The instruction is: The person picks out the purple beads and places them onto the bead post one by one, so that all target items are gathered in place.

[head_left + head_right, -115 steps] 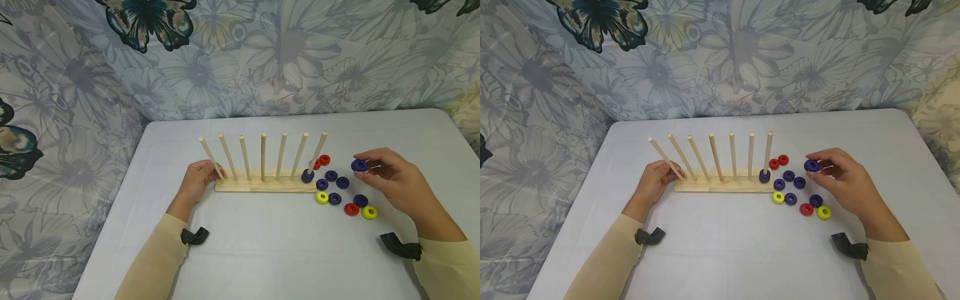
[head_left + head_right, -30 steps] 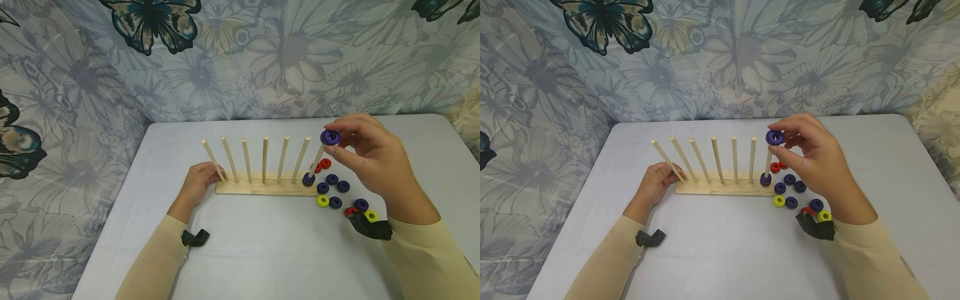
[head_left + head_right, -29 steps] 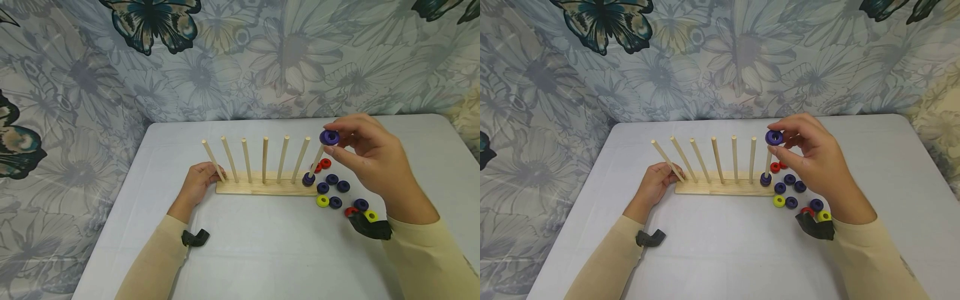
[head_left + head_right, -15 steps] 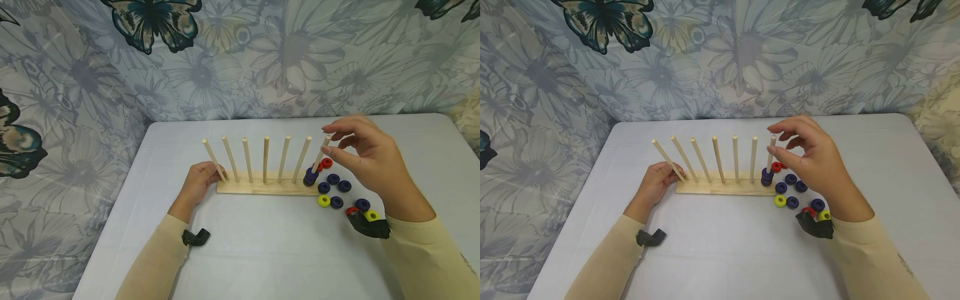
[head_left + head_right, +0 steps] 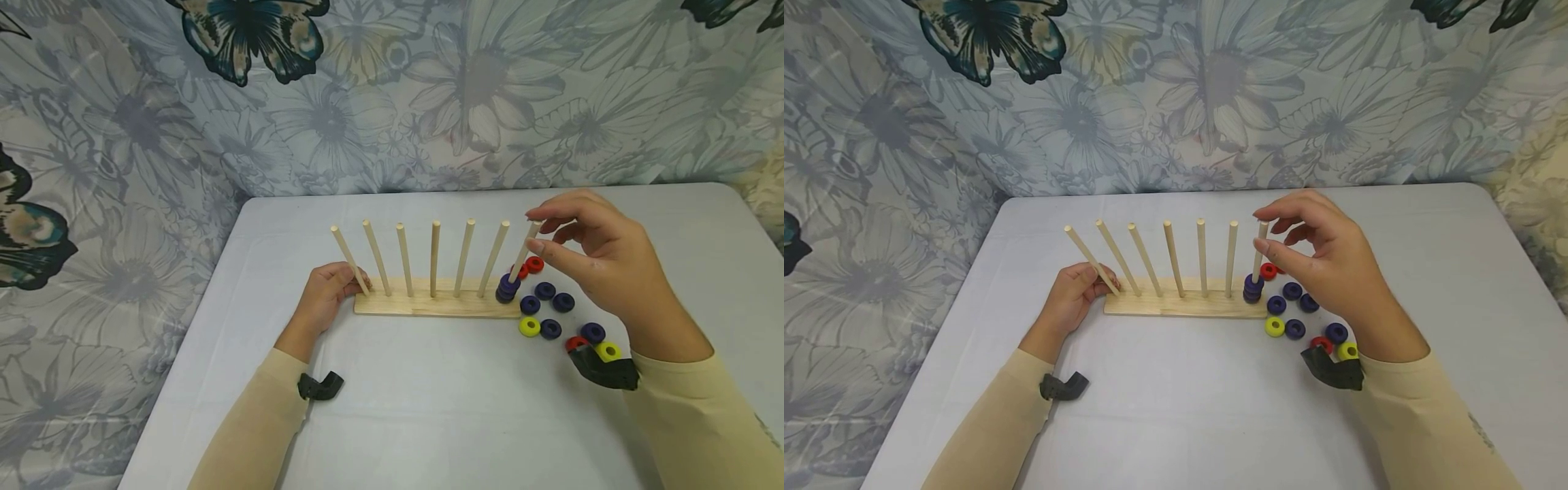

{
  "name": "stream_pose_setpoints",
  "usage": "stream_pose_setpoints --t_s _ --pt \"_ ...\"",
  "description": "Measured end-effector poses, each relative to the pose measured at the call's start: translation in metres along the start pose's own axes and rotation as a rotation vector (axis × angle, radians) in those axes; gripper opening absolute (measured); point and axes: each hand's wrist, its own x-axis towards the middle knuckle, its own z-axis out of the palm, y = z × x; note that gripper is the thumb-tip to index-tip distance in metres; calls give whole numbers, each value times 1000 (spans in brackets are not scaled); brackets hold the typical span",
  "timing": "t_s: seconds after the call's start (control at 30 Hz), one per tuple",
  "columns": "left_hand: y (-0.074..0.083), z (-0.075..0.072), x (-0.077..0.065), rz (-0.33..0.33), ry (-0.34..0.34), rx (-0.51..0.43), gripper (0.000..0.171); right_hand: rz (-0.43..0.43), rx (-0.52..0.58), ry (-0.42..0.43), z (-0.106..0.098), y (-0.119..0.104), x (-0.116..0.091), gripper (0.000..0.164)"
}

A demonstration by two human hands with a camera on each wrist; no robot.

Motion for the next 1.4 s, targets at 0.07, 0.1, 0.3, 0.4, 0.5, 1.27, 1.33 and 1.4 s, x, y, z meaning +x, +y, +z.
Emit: stream_pose_setpoints --t_s 0.07,0.1,0.3,0.4,0.5,1.27,1.33,1.4 --pt "0 0 0 1 2 1 56 10 -6 -3 -1 1 -1 42" --pt "1 0 0 1 2 1 56 15 -11 -5 -2 1 -1 42" --pt "1 0 0 -1 4 4 56 18 72 8 -5 4 -6 37" --pt "1 0 0 -8 5 8 56 22 173 13 -8 7 -11 34" --pt "2 1 0 -15 10 9 56 30 288 10 -11 11 -15 31" --pt "0 0 0 -3 2 -8 57 9 697 -143 -35 51 -46 38" --pt "0 0 0 4 -4 -14 55 27 689 -142 -37 55 -49 38" --pt "0 0 -1 9 -7 -18 53 62 655 -125 -38 57 -53 39"
